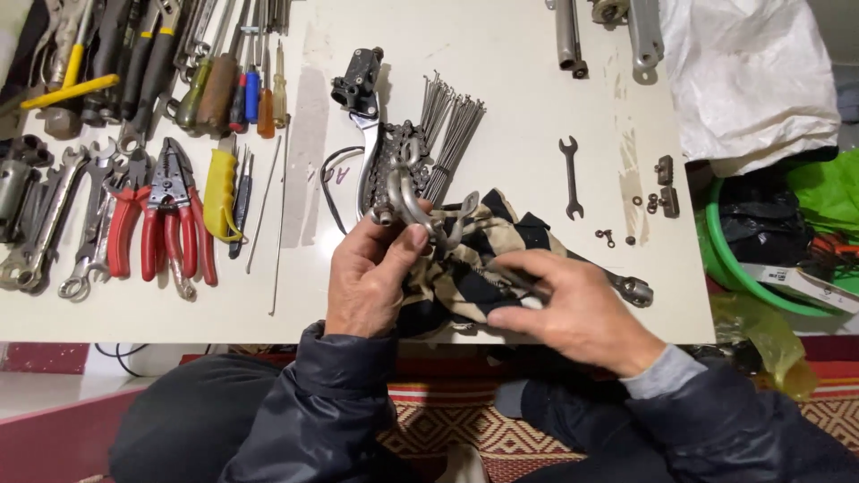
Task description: Cleaning and assembling small bicycle derailleur components using a cloth, wrenches, and pliers.
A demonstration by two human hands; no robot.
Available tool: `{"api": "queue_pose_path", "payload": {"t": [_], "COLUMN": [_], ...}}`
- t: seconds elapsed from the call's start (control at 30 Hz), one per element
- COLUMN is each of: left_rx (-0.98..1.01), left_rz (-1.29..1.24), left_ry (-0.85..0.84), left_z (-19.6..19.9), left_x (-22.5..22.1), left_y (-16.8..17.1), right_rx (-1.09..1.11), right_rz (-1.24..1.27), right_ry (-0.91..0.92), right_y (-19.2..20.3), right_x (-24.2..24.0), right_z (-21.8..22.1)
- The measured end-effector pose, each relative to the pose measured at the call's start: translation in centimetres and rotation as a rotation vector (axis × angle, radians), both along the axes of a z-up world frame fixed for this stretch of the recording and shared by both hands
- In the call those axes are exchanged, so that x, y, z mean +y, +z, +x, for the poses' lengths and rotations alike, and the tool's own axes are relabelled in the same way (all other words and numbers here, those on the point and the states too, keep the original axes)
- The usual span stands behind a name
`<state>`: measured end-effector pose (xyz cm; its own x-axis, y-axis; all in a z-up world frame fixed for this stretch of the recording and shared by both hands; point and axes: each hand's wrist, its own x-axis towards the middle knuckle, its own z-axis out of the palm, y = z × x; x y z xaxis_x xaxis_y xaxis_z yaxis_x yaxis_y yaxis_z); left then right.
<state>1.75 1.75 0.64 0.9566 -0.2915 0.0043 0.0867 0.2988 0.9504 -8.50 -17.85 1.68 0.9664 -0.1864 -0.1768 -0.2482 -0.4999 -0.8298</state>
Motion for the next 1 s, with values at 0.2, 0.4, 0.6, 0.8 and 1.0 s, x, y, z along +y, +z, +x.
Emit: {"api": "queue_pose_path", "payload": {"t": [0.2, 0.4, 0.6, 0.8, 1.0], "left_rx": [0.002, 0.037, 0.042, -0.003, -0.149], "left_rz": [0.009, 0.109, 0.228, 0.305, 0.637], "left_ry": [-0.037, -0.155, -0.144, -0.232, -0.315], "left_z": [-0.2, 0.1, 0.1, 0.2, 1.5], "left_x": [-0.8, -0.2, -1.0, -2.8, -5.7], "left_y": [-0.7, -0.4, 0.4, 1.7, 5.0], "right_rx": [-0.161, -0.206, -0.312, -0.373, -0.398], "right_rz": [0.268, 0.291, 0.466, 0.533, 0.561], "right_ry": [-0.146, -0.305, -0.462, -0.503, -0.496], "right_y": [2.7, 5.9, 7.1, 8.3, 8.8], "right_x": [-1.5, -4.8, -9.0, -9.4, -10.2], "right_z": [0.1, -0.1, -1.8, -3.0, -3.9]}}
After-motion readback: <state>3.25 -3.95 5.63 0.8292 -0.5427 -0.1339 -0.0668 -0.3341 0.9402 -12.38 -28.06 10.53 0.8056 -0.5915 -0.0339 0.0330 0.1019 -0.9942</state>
